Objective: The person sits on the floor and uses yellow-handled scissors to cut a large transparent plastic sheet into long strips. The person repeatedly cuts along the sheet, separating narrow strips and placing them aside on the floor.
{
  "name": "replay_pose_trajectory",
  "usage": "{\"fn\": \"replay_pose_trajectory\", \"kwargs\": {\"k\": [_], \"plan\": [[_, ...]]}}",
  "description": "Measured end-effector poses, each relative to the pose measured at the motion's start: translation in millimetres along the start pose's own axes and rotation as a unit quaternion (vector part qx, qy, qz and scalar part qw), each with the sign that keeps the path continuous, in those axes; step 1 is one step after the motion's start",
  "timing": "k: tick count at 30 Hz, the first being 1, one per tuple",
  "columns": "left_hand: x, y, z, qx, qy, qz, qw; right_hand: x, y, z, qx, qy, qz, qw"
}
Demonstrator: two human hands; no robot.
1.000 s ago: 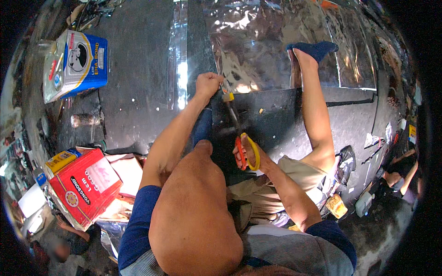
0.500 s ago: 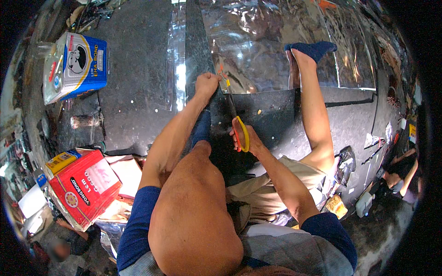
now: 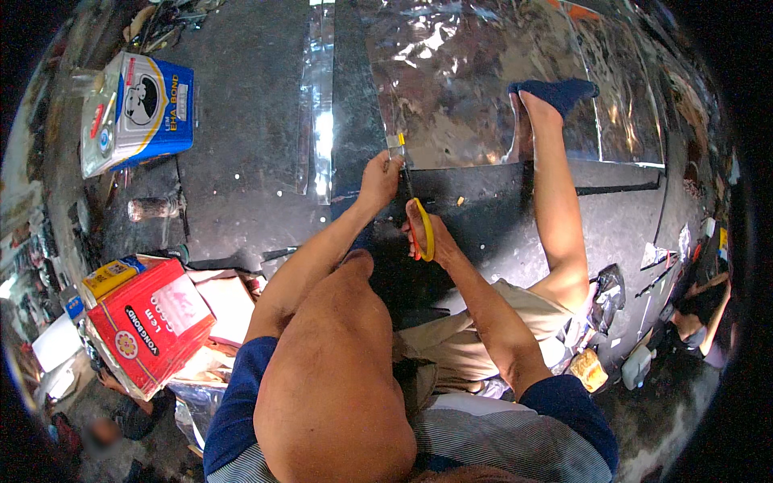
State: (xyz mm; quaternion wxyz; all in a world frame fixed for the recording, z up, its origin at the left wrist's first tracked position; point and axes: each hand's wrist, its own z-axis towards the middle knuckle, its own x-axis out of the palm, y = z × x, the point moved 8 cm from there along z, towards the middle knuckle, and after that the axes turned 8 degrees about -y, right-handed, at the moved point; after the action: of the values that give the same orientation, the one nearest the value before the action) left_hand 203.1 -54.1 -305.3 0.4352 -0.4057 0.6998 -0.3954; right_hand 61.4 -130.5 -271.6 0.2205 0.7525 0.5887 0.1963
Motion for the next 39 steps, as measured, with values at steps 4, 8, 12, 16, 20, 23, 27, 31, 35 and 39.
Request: {"fn": "replay_pose_trajectory", "kwargs": {"k": [4, 8, 12, 16, 20, 23, 27, 31, 35, 39], "plan": [[1.1, -0.7, -2.9, -0.018, -0.006, -0.005, 1.0, -1.4, 3.2, -1.4, -0.028, -0.012, -0.041, 0.999], [2.3, -0.1, 1.2, 0.01, -0.008, -0.089, 0.996, -0.4, 10.3, -4.4, -0.051, -0.026, -0.1, 0.993], [4.5, 7.1, 1.1, -0.046, 0.018, -0.087, 0.995, -1.6, 15.8, 4.5, -0.068, -0.019, -0.112, 0.991], [3.7, 6.8, -0.8, -0.068, 0.02, -0.124, 0.99, 3.2, 22.1, 6.2, -0.044, -0.023, -0.074, 0.996], [3.4, 2.1, -1.4, -0.112, 0.054, -0.157, 0.98, 2.2, 29.7, 5.7, -0.066, -0.026, -0.091, 0.993], [0.9, -11.8, -4.4, -0.08, 0.07, -0.143, 0.984, 1.0, 43.6, 13.8, -0.091, -0.036, -0.1, 0.99], [-1.0, -17.7, -3.9, -0.086, 0.07, -0.206, 0.972, -2.9, 56.4, 51.0, -0.113, -0.05, -0.168, 0.978], [-9.6, -36.2, -4.1, -0.083, 0.058, -0.162, 0.982, -1.4, 94.8, 65.6, -0.174, -0.079, -0.198, 0.961], [-11.9, -24.5, -4.1, -0.083, 0.057, -0.14, 0.985, 5.0, 135.3, 73.1, -0.334, -0.108, -0.198, 0.915], [-13.3, -58.0, -14.0, -0.097, 0.076, -0.171, 0.978, 5.7, 151.1, 98.3, -0.367, -0.089, -0.27, 0.886]]}}
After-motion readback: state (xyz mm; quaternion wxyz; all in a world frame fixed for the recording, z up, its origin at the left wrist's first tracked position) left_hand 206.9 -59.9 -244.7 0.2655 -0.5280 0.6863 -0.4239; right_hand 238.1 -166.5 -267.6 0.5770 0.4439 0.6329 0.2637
